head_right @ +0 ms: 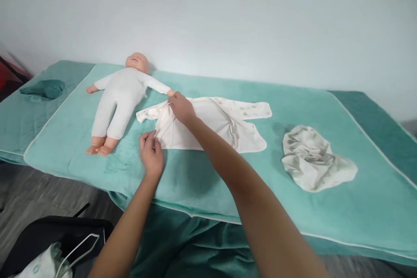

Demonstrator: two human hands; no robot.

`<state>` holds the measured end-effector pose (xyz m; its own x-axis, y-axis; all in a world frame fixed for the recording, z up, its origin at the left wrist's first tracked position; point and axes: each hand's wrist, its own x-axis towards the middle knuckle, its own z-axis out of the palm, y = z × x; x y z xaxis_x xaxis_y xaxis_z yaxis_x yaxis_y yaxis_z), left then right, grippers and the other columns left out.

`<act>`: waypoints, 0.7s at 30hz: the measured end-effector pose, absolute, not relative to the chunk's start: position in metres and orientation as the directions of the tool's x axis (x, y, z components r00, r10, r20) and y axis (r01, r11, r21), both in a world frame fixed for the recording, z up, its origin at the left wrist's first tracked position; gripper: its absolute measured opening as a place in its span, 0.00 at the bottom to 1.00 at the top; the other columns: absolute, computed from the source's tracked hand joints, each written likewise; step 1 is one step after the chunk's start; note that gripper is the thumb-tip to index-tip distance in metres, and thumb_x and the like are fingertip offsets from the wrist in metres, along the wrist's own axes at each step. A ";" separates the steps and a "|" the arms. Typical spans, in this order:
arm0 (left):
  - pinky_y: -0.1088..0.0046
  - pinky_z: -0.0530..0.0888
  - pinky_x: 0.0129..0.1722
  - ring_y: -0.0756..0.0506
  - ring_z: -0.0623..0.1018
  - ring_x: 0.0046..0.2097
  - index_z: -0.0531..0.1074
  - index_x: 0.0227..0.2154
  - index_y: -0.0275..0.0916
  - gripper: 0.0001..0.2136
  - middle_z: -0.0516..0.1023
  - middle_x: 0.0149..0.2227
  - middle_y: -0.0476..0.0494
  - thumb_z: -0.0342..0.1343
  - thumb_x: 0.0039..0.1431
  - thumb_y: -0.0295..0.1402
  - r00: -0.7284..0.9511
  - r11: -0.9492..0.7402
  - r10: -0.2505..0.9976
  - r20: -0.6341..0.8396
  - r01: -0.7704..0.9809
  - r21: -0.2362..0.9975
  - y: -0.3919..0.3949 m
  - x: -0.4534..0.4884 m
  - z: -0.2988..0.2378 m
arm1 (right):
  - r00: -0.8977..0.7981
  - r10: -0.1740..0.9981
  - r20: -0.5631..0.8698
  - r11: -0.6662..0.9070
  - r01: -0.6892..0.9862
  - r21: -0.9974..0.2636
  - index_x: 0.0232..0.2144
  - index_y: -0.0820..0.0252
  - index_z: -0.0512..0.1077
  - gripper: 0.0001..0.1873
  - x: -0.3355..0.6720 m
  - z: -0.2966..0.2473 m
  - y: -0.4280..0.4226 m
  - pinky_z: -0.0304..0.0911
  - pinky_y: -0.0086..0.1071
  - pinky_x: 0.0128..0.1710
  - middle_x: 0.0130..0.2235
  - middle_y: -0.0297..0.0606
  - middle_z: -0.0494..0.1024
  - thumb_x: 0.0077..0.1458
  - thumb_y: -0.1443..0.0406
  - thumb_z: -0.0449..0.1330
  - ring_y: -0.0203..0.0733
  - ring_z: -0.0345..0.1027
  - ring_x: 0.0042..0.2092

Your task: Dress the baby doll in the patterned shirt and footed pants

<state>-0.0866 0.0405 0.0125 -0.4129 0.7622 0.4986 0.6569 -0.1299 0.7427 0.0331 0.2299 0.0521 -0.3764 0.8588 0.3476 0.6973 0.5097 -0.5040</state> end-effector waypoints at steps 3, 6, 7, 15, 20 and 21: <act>0.56 0.70 0.60 0.40 0.72 0.57 0.76 0.54 0.36 0.16 0.72 0.53 0.33 0.49 0.69 0.28 -0.419 -0.135 0.736 0.532 0.679 0.722 0.041 -0.087 0.013 | -0.206 0.870 0.448 0.467 0.638 -0.612 0.53 0.60 0.72 0.19 0.038 0.043 0.224 0.68 0.41 0.54 0.55 0.48 0.71 0.63 0.70 0.49 0.46 0.71 0.51; 0.52 0.67 0.63 0.37 0.68 0.63 0.75 0.55 0.37 0.16 0.69 0.60 0.30 0.49 0.68 0.27 -0.407 -0.133 0.713 0.572 0.722 0.679 0.041 -0.087 0.015 | -0.157 0.845 0.512 0.478 0.653 -0.587 0.52 0.61 0.71 0.20 0.074 0.034 0.210 0.64 0.43 0.60 0.56 0.49 0.72 0.59 0.70 0.52 0.49 0.67 0.58; 0.51 0.66 0.63 0.37 0.68 0.63 0.75 0.55 0.37 0.16 0.69 0.61 0.30 0.49 0.68 0.26 -0.400 -0.131 0.710 0.580 0.734 0.666 0.041 -0.087 0.015 | -0.153 0.844 0.514 0.464 0.688 -0.558 0.51 0.60 0.72 0.19 0.093 0.033 0.206 0.63 0.45 0.62 0.56 0.49 0.72 0.59 0.69 0.54 0.50 0.66 0.59; 0.49 0.66 0.63 0.37 0.69 0.63 0.77 0.47 0.40 0.13 0.71 0.58 0.34 0.51 0.65 0.25 -0.405 -0.119 0.656 0.637 0.778 0.617 0.041 -0.083 0.017 | 0.276 0.958 0.076 -0.213 0.864 -0.456 0.38 0.60 0.76 0.14 0.251 0.054 0.201 0.65 0.41 0.46 0.43 0.48 0.79 0.58 0.55 0.63 0.48 0.70 0.42; 0.47 0.64 0.65 0.38 0.72 0.61 0.77 0.45 0.40 0.13 0.75 0.55 0.35 0.51 0.62 0.22 -0.218 -0.285 0.612 0.761 0.836 0.469 0.034 -0.080 0.017 | 0.229 0.959 -0.169 -0.284 0.767 -0.575 0.28 0.58 0.74 0.17 0.270 0.072 0.193 0.59 0.35 0.32 0.31 0.38 0.77 0.51 0.52 0.70 0.38 0.64 0.30; 0.49 0.66 0.63 0.38 0.73 0.60 0.76 0.45 0.41 0.14 0.76 0.53 0.36 0.52 0.62 0.22 -0.127 -0.364 0.615 0.778 0.830 0.422 0.033 -0.078 0.017 | 0.210 0.953 -0.219 -0.302 0.720 -0.625 0.27 0.58 0.74 0.17 0.268 0.076 0.190 0.57 0.34 0.30 0.29 0.37 0.76 0.50 0.52 0.71 0.37 0.62 0.28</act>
